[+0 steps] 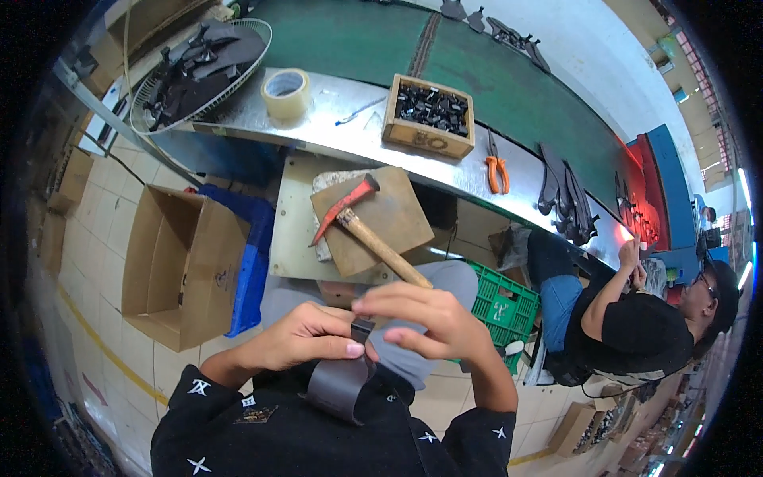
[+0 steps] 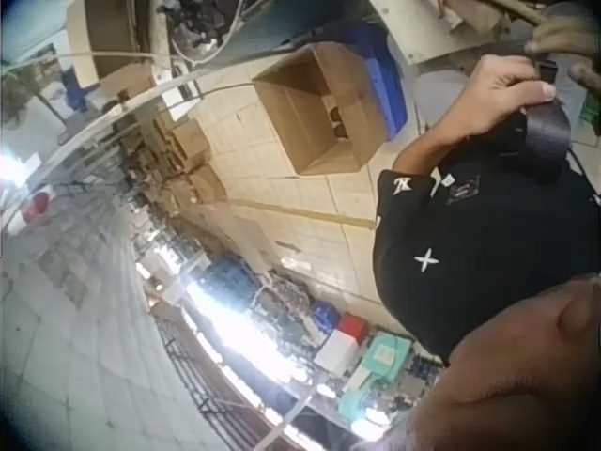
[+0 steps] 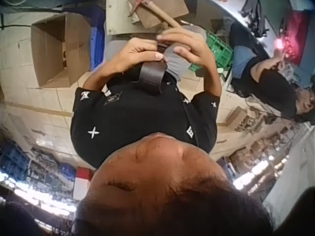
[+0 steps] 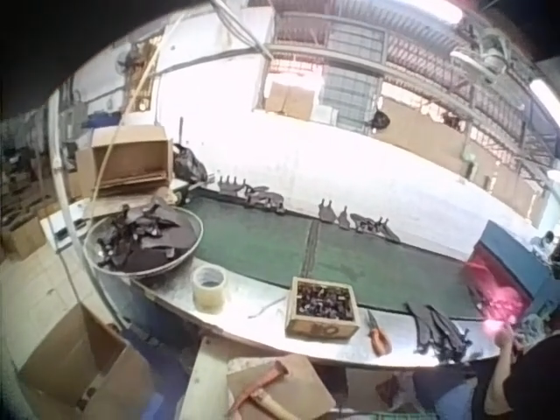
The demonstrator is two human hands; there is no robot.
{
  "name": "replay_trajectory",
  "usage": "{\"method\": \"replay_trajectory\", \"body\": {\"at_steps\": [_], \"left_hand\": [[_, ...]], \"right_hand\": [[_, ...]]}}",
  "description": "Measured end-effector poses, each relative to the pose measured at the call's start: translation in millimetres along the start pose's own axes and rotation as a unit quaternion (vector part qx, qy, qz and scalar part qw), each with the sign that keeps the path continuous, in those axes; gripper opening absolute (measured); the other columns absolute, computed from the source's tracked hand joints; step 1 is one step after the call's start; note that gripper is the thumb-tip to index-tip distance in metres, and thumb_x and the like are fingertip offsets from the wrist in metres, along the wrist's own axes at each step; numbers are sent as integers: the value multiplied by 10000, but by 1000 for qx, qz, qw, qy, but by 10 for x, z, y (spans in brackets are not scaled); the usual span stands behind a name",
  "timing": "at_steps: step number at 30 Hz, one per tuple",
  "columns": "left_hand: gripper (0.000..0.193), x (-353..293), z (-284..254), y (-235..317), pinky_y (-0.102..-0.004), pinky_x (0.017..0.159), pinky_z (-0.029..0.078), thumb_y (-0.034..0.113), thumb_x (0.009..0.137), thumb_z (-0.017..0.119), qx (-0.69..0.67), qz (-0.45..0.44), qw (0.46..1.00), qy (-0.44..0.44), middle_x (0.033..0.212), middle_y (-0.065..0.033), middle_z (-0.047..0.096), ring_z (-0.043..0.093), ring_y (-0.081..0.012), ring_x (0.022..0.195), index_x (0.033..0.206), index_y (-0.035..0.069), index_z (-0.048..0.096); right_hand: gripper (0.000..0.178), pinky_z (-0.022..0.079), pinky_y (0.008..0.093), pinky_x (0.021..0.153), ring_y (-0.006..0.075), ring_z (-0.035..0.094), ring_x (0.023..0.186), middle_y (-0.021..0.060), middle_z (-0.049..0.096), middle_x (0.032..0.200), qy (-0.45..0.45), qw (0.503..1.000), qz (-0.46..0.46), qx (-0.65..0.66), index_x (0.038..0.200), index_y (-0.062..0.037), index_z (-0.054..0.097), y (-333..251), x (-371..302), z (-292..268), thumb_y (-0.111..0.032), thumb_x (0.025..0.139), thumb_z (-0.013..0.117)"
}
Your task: Hammering components onto shoe soles at a manufacturing station.
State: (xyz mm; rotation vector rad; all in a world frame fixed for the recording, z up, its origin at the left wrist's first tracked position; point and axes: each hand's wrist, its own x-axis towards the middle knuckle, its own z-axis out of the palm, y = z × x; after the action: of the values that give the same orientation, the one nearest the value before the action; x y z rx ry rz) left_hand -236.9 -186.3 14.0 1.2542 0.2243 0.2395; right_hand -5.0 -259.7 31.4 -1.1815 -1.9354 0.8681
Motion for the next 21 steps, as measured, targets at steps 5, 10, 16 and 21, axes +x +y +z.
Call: {"method": "replay_trajectory", "body": {"at_steps": [5, 10, 16, 21], "left_hand": [[296, -4, 17, 11, -273, 744, 466, 256, 980, 613, -21, -17, 987, -157, 881, -92, 716, 626, -114, 825, 1094, 5, 723], [303, -28, 106, -42, -256, 697, 456, 278, 977, 618, -118, -4, 967, -225, 848, -83, 711, 606, -81, 777, 1094, 21, 728], [260, -77, -17, 43, -289, 703, 490, 219, 980, 606, -65, -15, 963, -263, 936, -110, 735, 684, -178, 806, 1089, 13, 720], [281, -134, -54, 64, -312, 599, 422, 259, 971, 615, 15, 24, 981, -189, 757, -106, 624, 564, -142, 659, 985, -13, 683]], "right_hand": [[298, 536, 386, 713, 318, 662, 810, 193, 659, 954, -106, 982, -94, 125, 1016, 69, 644, -103, 19, 3, -202, 896, 673], [313, 461, 330, 476, 276, 591, 582, 160, 606, 778, -178, 946, -198, 184, 913, 83, 611, -195, 81, 102, -228, 916, 650], [384, 368, 309, 378, 216, 490, 437, 109, 536, 621, -103, 953, -207, 198, 758, 96, 592, -253, 134, 253, -246, 924, 650], [293, 454, 344, 489, 274, 602, 600, 120, 592, 736, -150, 959, -172, 165, 900, 53, 631, -167, 201, 115, -207, 856, 758]]}}
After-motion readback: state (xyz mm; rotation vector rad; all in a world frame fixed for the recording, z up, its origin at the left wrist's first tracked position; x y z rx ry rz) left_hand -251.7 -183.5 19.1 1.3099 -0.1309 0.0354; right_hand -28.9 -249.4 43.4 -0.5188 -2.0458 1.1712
